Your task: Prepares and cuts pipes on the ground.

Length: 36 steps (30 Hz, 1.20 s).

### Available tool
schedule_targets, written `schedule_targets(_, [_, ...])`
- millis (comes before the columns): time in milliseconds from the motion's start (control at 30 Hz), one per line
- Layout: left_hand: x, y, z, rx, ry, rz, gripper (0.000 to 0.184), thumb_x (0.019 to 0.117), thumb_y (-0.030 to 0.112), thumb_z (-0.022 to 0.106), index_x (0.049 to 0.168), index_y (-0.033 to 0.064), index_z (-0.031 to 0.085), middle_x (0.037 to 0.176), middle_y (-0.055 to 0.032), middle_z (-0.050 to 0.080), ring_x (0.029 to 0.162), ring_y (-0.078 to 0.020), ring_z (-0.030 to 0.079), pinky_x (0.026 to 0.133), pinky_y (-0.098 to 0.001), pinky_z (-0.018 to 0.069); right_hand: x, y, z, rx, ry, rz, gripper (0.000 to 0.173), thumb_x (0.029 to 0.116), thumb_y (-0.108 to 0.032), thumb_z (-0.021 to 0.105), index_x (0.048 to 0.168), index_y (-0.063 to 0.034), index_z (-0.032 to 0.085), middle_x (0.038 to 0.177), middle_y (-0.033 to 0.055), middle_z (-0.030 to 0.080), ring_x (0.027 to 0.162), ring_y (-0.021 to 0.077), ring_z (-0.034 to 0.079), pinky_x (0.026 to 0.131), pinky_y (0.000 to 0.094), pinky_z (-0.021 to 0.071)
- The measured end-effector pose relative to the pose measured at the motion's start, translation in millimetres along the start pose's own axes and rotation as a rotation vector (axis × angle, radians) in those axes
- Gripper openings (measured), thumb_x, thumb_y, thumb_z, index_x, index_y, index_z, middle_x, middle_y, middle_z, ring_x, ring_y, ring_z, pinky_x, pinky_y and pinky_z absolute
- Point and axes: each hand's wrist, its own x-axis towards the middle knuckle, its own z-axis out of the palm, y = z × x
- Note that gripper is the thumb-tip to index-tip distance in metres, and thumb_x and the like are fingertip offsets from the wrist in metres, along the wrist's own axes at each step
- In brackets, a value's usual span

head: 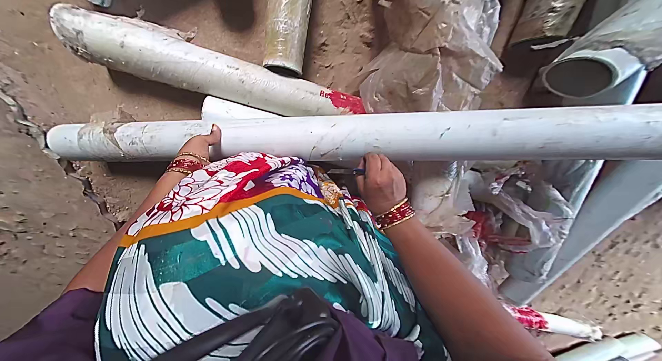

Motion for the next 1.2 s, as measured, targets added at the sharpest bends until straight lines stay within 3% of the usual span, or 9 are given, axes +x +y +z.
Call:
schedule_targets(133, [4,-1,-1,-0.045,0.007,-0.005,0.04,0.1073,0.04,0.051,0.135,0.0123,0.05,0.113,-0.0077,0.06,0.093,-0.0105,0.064,0.076,-0.0264,0.0549,4,8,-13,0.026,-0.036,0.044,0.018,0.0982,-0.004,0.055,0.101,0.0117,0.063,0.087,0.0289,0.067,0.075,0.0438,0.072,0.06,0.05,0.0576])
schedule_targets(267, [0,-2,0,-0.031,0.027,0.017,0.04,0.1071,0.039,0.052,0.137,0.0121,0.049,0.117,-0.0085,0.06,0.096,-0.0106,0.063,0.078,-0.0267,0.0544,1,15,-15,0.083,0.093,0.02,0.02,0.0972,-0.004,0.054,0.099,0.0089,0.068,0.081,0.0245,0.068,0.069,0.0385,0.071,0.057,0.0454,0.0569])
schedule_targets(367, [-1,-2,1,-0.021,0.026,0.033,0.04,0.1079,0.038,0.05,0.138,0.0124,0.049,0.118,-0.0076,0.059,0.098,-0.0099,0.062,0.08,-0.0264,0.0537,-4,8,-7,0.088,0.058,-0.051,0.021,0.0978,-0.006,0.058,0.105,0.0097,0.07,0.083,0.0247,0.069,0.07,0.039,0.072,0.058,0.0459,0.0579])
schedule_targets(500, [7,-3,-2,-0.023,0.023,0.014,0.042,0.1066,0.041,0.052,0.137,0.012,0.05,0.118,-0.0089,0.061,0.098,-0.0118,0.064,0.08,-0.0281,0.0551,-3,-4,2,-0.002,0.069,0.008,0.016,0.0967,0.0,0.056,0.1,0.0104,0.067,0.08,0.0252,0.067,0.069,0.0393,0.071,0.055,0.0454,0.057])
schedule_targets(667, [0,-1,0,-0.007,0.016,0.011,0.042,0.1076,0.041,0.05,0.138,0.0117,0.049,0.118,-0.0086,0.06,0.098,-0.0112,0.063,0.08,-0.0275,0.0545,-1,-1,-5,0.037,-0.023,0.077,0.017,0.0975,-0.002,0.056,0.103,0.0122,0.064,0.085,0.028,0.067,0.075,0.0435,0.072,0.061,0.0496,0.058])
schedule_targets(833, [6,-2,-3,0.003,-0.003,0.03,0.042,0.1077,0.039,0.05,0.139,0.0117,0.049,0.122,-0.0088,0.059,0.104,-0.0115,0.062,0.084,-0.0288,0.0537,-13,9,-5,0.059,0.111,0.031,0.023,0.0977,-0.005,0.054,0.105,0.0106,0.07,0.078,0.0246,0.067,0.067,0.0389,0.07,0.057,0.0453,0.0567])
schedule_targets(967, [6,-2,-2,-0.039,-0.005,0.012,0.039,0.1078,0.038,0.05,0.137,0.0123,0.049,0.116,-0.0074,0.06,0.097,-0.0097,0.063,0.079,-0.026,0.0546,-9,7,-1,0.009,0.155,-0.019,0.02,0.0982,-0.005,0.058,0.104,0.0092,0.071,0.076,0.0225,0.065,0.064,0.0369,0.068,0.055,0.0428,0.0555])
schedule_targets(1067, [8,-3,-4,0.012,-0.005,0.037,0.041,0.1075,0.038,0.051,0.139,0.0118,0.049,0.121,-0.0082,0.06,0.102,-0.011,0.063,0.084,-0.0283,0.0539,-3,2,-2,-0.075,0.116,-0.065,0.012,0.094,0.002,0.059,0.097,0.0094,0.068,0.079,0.0245,0.068,0.068,0.0384,0.072,0.054,0.0438,0.0563])
schedule_targets(1200, [9,-3,-4,0.017,0.003,0.053,0.043,0.1074,0.037,0.052,0.141,0.0112,0.048,0.127,-0.0095,0.059,0.107,-0.0122,0.062,0.087,-0.0298,0.0535,-9,3,0,-0.133,0.065,-0.147,0.017,0.0909,0.004,0.061,0.103,0.0133,0.068,0.08,0.0241,0.068,0.067,0.0376,0.071,0.052,0.0431,0.0554])
